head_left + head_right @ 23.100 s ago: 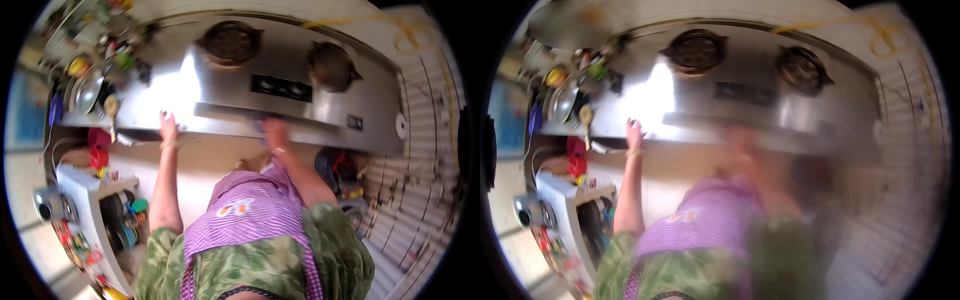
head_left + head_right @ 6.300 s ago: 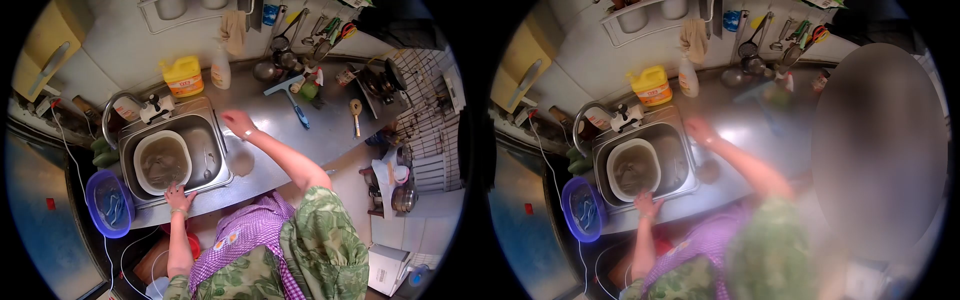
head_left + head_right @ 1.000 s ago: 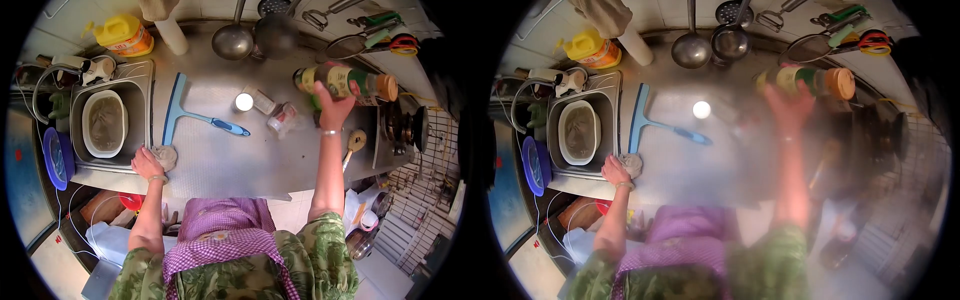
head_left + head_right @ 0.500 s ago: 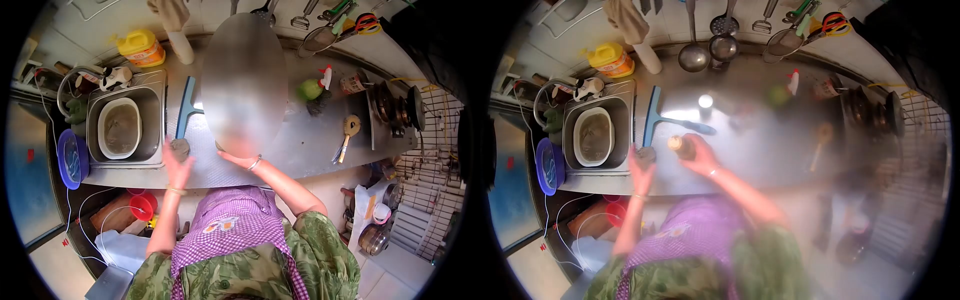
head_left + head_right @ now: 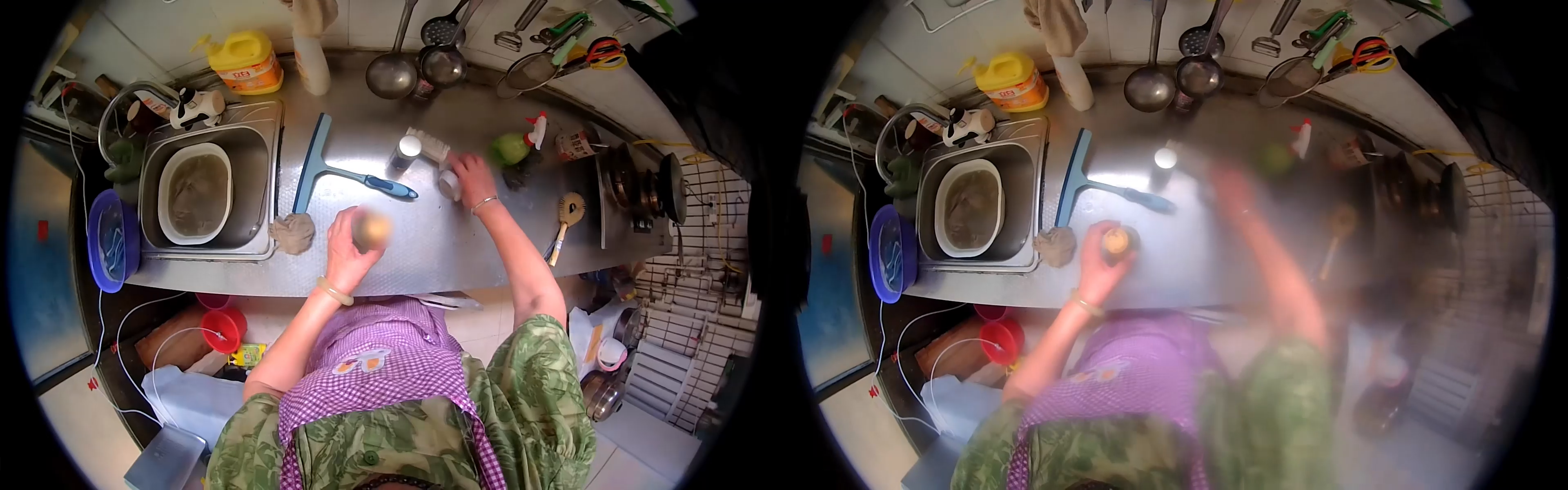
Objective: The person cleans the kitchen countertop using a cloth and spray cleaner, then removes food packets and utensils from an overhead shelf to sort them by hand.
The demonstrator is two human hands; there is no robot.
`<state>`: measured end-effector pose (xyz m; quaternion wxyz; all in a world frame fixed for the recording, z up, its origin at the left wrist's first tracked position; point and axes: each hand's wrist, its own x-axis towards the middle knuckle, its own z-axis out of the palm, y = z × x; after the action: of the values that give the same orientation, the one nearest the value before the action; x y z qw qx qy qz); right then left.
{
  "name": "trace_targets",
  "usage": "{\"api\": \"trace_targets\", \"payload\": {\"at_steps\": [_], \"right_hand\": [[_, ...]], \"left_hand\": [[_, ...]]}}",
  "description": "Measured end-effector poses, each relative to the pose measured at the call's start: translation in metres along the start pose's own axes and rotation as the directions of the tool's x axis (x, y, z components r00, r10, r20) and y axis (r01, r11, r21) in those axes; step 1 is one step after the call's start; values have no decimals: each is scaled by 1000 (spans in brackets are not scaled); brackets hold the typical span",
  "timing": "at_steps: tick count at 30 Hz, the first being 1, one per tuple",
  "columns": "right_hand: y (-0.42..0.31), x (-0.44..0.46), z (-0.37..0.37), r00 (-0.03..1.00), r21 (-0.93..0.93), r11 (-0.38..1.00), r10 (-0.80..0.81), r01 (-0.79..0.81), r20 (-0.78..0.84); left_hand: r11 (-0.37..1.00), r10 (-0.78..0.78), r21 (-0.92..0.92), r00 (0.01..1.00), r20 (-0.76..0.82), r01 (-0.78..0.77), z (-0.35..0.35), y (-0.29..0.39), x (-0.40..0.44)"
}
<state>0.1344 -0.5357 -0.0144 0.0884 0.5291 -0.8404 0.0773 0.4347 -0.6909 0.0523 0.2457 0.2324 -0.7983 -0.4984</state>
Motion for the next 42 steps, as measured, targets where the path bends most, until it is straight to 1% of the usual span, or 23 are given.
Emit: {"api": "trace_targets", "payload": {"at_steps": [1, 2, 4, 7, 10, 11, 13, 14, 15, 16, 17, 20, 21, 23, 24, 25, 26, 28, 31, 34, 37, 40, 42], "right_hand": [[-2, -1, 1, 999, -24, 999, 28, -29, -28], [0, -4, -2, 999, 8, 999, 50, -50, 0], [-11, -4, -34, 994, 65, 993, 96, -100, 57], [3, -20, -13, 989, -24, 990, 142, -141, 32], [-5, -32, -22, 956, -29, 962, 275, -273, 106], [-7, -35, -25, 946, -31, 956, 294, -293, 136], [-11, -43, -27, 921, -33, 941, 337, -337, 196], [-11, -51, -11, 901, 213, 879, 394, -427, 183], [-11, -62, 16, 874, 446, 754, 449, -482, 186], [-36, -56, -13, 829, 599, 583, 468, -549, 305], [-64, -47, -45, 771, 697, 374, 479, -612, 420], [-88, -55, -1, 870, 787, 430, 420, -443, 260], [-113, -36, -39, 849, 806, 343, 406, -483, 337], [-133, -22, -55, 883, 840, 336, 356, -427, 306], [-138, -18, -56, 898, 854, 334, 332, -398, 289], [-142, -15, -53, 954, 852, 460, 268, -249, 134], [-142, -14, -54, 972, 837, 519, 226, -177, 65], [-142, -11, -58, 989, 781, 624, 129, -29, -66], [-147, -15, -65, 991, 779, 627, 98, 11, -92], [-147, -21, -61, 997, 807, 587, 80, -62, 18], [-148, -21, -60, 994, 888, 449, -8, -97, 113], [-149, -20, -61, 964, 841, 511, -78, -180, 253], [-144, -18, -71, 934, 920, 251, -118, -302, 338]], "left_hand": [[1000, 15, 17, 1000, 1, -15, 0, 0, 0], [999, 32, 32, 999, 3, -32, 0, -1, 0], [998, 63, 20, 998, -5, -62, 2, -5, 0], [998, 58, 15, 998, -10, -58, 3, 3, 3], [998, 64, -21, 998, -19, -64, 6, 10, 7], [996, 75, -40, 997, -22, -76, 7, 10, 11], [998, 32, -54, 998, 63, -29, 6, 6, 15], [998, 10, -58, 994, 106, -4, 6, 3, 18], [998, 9, -60, 990, 141, 0, 6, 1, 23], [998, 2, -61, 984, 178, 9, 5, 0, 25], [998, -7, -61, 976, 215, 21, 5, -2, 25], [969, 174, -210, 961, 214, -128, 3, 1, 32], [963, 79, -269, 947, 312, 8, 3, 2, 31], [967, 240, -165, 903, 357, -192, -4, 10, 36], [968, 241, -163, 894, 377, -192, -7, 12, 36], [968, 241, -162, 886, 397, -191, -9, 14, 36], [969, 241, -161, 876, 417, -190, -11, 17, 35], [972, 191, -212, 874, 446, -104, -15, 13, 34], [955, 214, -279, 884, 415, -100, -16, 15, 24], [953, 245, -261, 895, 372, -153, -19, 16, 18], [954, 218, -270, 917, 334, -129, -20, 21, 13], [970, 208, -209, 867, 452, -124, -22, 6, 13], [980, 173, -158, 900, 401, -118, -26, 12, 11]]}}
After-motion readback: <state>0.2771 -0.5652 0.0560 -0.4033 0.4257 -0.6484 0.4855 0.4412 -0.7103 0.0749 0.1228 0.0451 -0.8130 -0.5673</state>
